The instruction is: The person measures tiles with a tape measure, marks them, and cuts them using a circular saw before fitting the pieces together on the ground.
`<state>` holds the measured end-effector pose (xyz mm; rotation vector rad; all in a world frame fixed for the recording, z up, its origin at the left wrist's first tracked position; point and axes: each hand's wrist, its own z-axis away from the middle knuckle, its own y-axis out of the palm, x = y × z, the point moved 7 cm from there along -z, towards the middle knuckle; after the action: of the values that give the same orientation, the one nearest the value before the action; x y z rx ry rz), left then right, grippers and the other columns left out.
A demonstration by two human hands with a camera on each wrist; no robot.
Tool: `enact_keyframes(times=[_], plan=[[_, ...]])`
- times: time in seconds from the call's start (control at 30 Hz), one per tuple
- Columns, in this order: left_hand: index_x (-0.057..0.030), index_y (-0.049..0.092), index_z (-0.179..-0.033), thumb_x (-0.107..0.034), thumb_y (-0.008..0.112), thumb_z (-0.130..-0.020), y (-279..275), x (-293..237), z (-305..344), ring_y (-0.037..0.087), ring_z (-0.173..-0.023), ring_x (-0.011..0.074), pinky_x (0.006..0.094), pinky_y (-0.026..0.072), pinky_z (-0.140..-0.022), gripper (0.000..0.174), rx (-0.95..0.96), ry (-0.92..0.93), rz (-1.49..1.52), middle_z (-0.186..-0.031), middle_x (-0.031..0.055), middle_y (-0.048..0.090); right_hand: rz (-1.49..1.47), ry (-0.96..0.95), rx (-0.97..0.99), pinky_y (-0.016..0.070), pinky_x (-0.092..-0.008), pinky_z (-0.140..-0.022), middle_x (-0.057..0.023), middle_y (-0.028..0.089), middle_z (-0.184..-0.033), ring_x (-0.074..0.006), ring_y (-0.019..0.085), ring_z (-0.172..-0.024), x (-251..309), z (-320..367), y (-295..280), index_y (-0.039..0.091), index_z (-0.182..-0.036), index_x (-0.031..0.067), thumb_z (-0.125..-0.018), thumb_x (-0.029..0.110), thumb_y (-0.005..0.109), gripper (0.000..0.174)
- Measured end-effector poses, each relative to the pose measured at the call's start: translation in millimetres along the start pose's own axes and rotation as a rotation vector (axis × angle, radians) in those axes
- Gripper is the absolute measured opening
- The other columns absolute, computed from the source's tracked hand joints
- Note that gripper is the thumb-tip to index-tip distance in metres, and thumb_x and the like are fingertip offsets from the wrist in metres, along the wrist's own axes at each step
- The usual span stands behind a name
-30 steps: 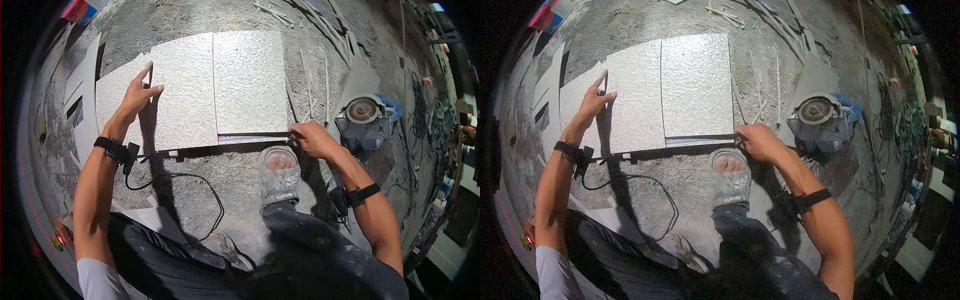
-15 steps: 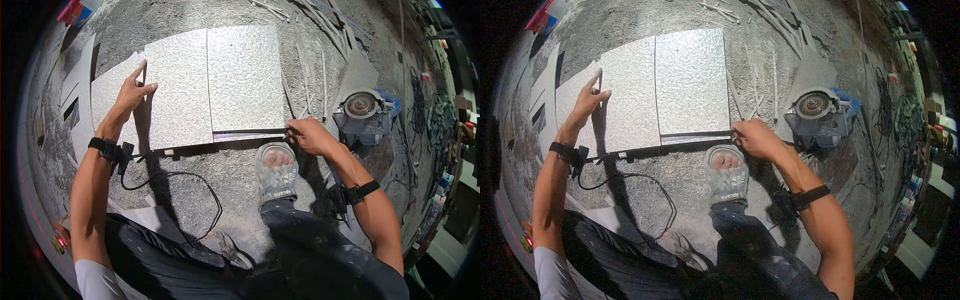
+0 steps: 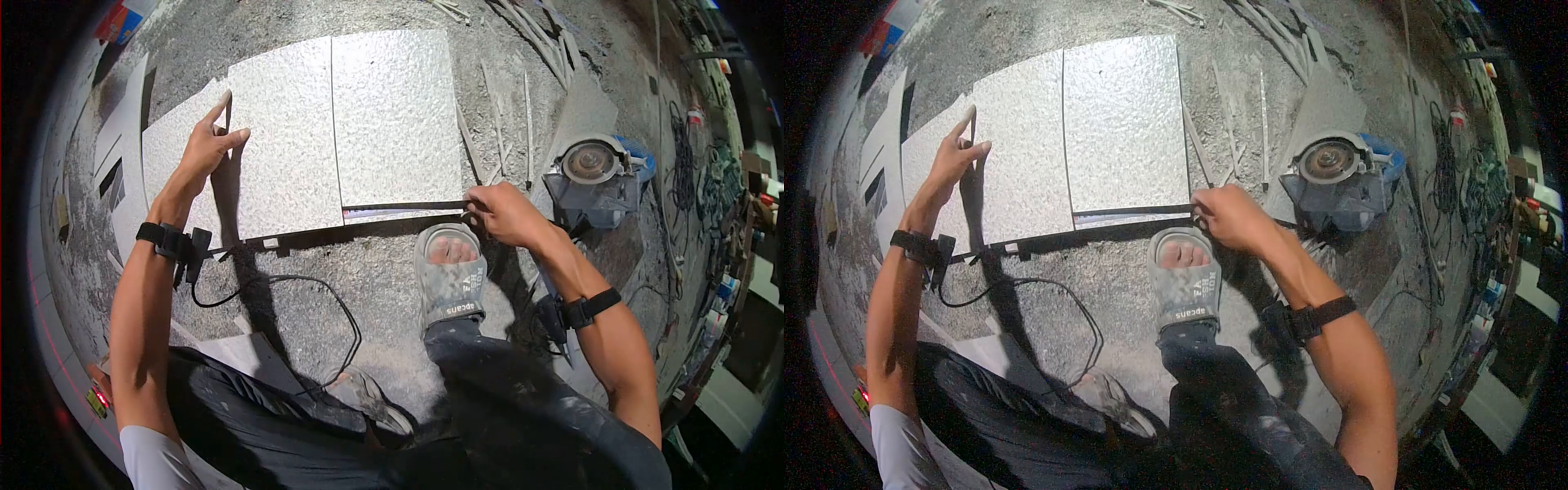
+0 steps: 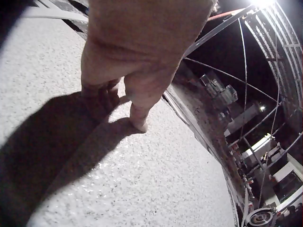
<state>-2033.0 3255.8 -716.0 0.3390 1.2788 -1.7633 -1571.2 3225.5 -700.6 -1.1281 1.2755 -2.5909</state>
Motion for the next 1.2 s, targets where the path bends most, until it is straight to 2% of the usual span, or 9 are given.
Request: enact_keyframes(times=[0.17,0.5,0.57,0.83,1.07,1.13,1.2], plan=[[-0.0235,0.035,-0.157,-0.028,0.081,-0.084,-2.1,2.2,-2.3,0.068,-0.088,0.026,0.0446,0.0532,-0.08,0.087,-0.035,0.03,-0.041,-0.096,0.0178,0.069,-0.026,0.028,0.023,0.047,-0.0447,-0.062,-0.0241,0.061,-0.076,-0.0435,0.059,-0.069,-0.2,-0.4,0.8,0.062,-0.091,0.0002,-0.091,0.011,0.062,0.01],[-0.023,0.036,-0.157,-0.028,0.08,-0.085,-1.1,-3.2,2.5,0.068,-0.089,0.0258,0.0441,0.0535,-0.08,0.086,0.011,-0.02,-0.014,-0.1,0.02,0.07,-0.001,0.02,0.015,0.0473,-0.0449,-0.063,-0.0251,0.062,-0.079,-0.0449,0.06,-0.072,-1.3,-0.1,2.0,0.063,-0.093,-0.0004,-0.092,0.01,0.062,0.01],[-0.022,0.033,-0.158,-0.026,0.077,-0.086,-0.1,-4.3,3.3,0.067,-0.095,0.0271,0.0459,0.0515,-0.085,0.085,0.027,-0.022,-0.019,-0.102,0.0198,0.068,-0.005,0.024,0.017,0.0472,-0.0451,-0.063,-0.0254,0.062,-0.079,-0.0452,0.059,-0.072,-1.4,-0.2,2.0,0.063,-0.094,-0.0004,-0.092,0.01,0.062,0.011],[-0.0224,0.033,-0.158,-0.028,0.078,-0.085,-0.7,-2.7,1.6,0.067,-0.095,0.0281,0.0481,0.0519,-0.086,0.085,0.013,-0.011,-0.015,-0.107,0.0231,0.067,0.002,0.036,0.044,0.0481,-0.0428,-0.063,-0.0215,0.065,-0.077,-0.0386,0.063,-0.069,-3.1,-0.8,5.0,0.064,-0.095,-0.0011,-0.094,0.009,0.06,0.011],[-0.0232,0.034,-0.158,-0.029,0.079,-0.085,-0.3,-0.3,1.4,0.067,-0.101,0.0316,0.051,0.0514,-0.092,0.086,0.023,-0.021,-0.024,-0.109,0.025,0.067,-0.044,0.065,0.05,0.0483,-0.0428,-0.063,-0.0202,0.065,-0.075,-0.0372,0.063,-0.067,1.3,-0.1,3.3,0.064,-0.094,-0.001,-0.095,0.009,0.059,0.011],[-0.0229,0.034,-0.158,-0.029,0.079,-0.085,-0.1,0.1,0.9,0.067,-0.102,0.0316,0.0519,0.051,-0.093,0.086,0.008,-0.017,-0.025,-0.109,0.0247,0.067,-0.062,0.087,0.033,0.0476,-0.0522,-0.069,-0.0255,0.063,-0.082,-0.0469,0.062,-0.081,0.7,-0.1,2.3,0.063,-0.087,0.0002,-0.091,0.018,0.062,0.019],[-0.0226,0.033,-0.158,-0.029,0.079,-0.085,-1.1,-0.3,0.8,0.067,-0.103,0.0317,0.0529,0.0506,-0.093,0.086,-0.007,-0.014,-0.027,-0.109,0.0245,0.067,-0.046,0.087,0.034,0.0476,-0.0522,-0.069,-0.0255,0.063,-0.082,-0.0469,0.062,-0.081,0.8,-0.1,2.5,0.063,-0.087,0.0003,-0.091,0.018,0.062,0.019]])
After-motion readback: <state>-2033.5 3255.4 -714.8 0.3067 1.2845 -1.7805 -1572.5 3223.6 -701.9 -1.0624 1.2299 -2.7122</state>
